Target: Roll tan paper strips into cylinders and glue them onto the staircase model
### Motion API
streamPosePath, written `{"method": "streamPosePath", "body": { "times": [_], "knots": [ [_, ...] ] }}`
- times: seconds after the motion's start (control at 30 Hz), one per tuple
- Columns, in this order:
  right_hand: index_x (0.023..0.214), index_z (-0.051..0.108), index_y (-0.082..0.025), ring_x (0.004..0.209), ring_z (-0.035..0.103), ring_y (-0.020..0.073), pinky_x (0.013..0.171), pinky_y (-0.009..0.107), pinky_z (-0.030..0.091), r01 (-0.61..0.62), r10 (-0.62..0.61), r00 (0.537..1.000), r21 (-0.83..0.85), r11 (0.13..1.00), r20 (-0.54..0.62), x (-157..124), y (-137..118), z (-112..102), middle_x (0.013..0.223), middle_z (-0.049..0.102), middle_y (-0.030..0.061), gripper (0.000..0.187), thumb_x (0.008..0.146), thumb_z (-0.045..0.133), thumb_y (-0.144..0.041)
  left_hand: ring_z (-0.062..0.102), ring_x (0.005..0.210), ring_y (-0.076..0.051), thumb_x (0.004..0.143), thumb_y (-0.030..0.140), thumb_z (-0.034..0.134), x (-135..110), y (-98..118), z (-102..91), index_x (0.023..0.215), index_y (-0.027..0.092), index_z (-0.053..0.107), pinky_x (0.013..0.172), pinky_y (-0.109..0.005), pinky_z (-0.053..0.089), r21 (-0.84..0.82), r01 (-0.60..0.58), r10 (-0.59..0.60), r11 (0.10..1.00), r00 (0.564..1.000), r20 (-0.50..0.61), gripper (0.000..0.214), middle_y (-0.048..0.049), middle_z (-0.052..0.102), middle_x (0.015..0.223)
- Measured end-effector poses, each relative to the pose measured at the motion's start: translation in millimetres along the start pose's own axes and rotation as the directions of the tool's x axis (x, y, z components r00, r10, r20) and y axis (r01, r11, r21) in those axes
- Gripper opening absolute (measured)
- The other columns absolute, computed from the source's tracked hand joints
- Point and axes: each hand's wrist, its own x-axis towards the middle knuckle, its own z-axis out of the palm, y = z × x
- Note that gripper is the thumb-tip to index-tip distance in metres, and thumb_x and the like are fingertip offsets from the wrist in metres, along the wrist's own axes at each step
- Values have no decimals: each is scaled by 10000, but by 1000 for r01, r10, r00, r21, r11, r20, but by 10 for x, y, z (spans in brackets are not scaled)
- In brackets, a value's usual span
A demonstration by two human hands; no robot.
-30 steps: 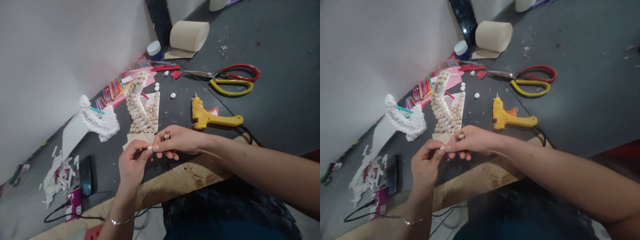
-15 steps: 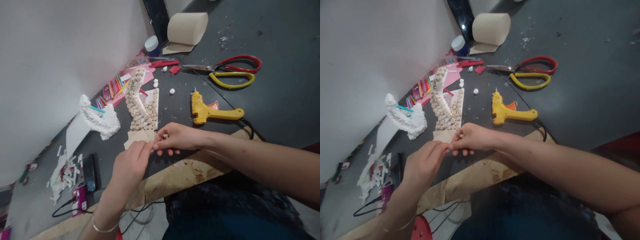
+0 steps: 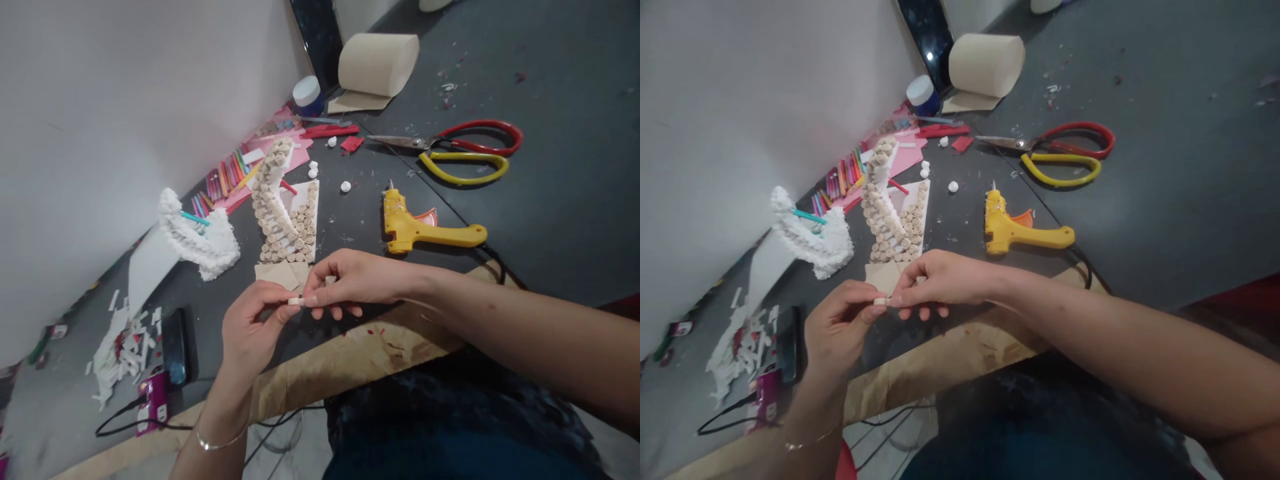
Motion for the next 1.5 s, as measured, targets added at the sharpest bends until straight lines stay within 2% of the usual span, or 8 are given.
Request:
{"method": "streamPosePath", "body": {
  "times": [0.37,0.53,0.73,0.93,1.2,1.3,1.4,1.5],
  "knots": [
    [790,683,-167,482,526,37,376,135,368,-42,9,984,-181,983,-178,59,120,19,734,707,0,252,757,751,-407,614,749,-160,944,180,517,7,246,1,906,170,673,557,-252,403,649,-327,162,687,939,302,161,-41,673,806],
    [789,663,-171,456,485,24,361,131,348,11,-22,987,-72,997,-158,22,41,15,704,675,-26,262,754,760,-412,628,764,-129,885,258,651,50,101,61,935,215,685,671,-223,500,143,-24,10,989,995,101,74,-16,678,850],
    [760,652,-160,441,466,16,343,127,317,3,3,995,57,998,-98,49,47,1,672,651,-39,260,769,753,-400,611,592,-110,844,349,693,25,-140,230,845,196,683,540,-225,518,-377,191,-205,906,979,3,153,-2,631,775],
    [737,650,-157,417,464,19,331,142,302,-53,51,985,-6,999,-165,77,56,9,656,672,-27,269,781,735,-408,636,722,-128,913,298,610,19,-132,144,862,188,672,650,-217,497,83,-72,77,994,995,-65,137,-18,671,783],
    [778,658,-166,438,497,22,343,142,310,-119,86,967,-127,985,-239,86,113,49,712,704,-20,253,762,750,-401,593,730,-157,985,212,423,-51,24,73,894,165,654,531,-230,381,589,-301,160,750,946,281,252,-41,642,798],
    [792,652,-163,440,492,21,337,136,304,-89,63,973,-112,990,-224,77,90,52,693,687,-28,276,755,760,-414,607,774,-154,973,198,455,-22,71,40,913,170,664,592,-230,435,494,-252,140,832,958,252,219,-44,654,828],
    [784,642,-161,420,471,15,323,132,287,-59,56,986,-20,998,-154,59,42,47,666,668,-41,275,773,749,-414,621,763,-134,912,260,608,6,56,63,953,205,679,655,-230,498,160,-48,29,986,993,117,98,-26,673,860],
    [756,636,-153,392,441,11,310,135,267,-59,65,996,92,994,-59,52,21,38,638,660,-43,271,772,752,-397,605,642,-116,851,320,691,-4,9,143,890,205,685,553,-220,502,-202,135,-134,970,991,18,121,-7,644,788]
  ]
}}
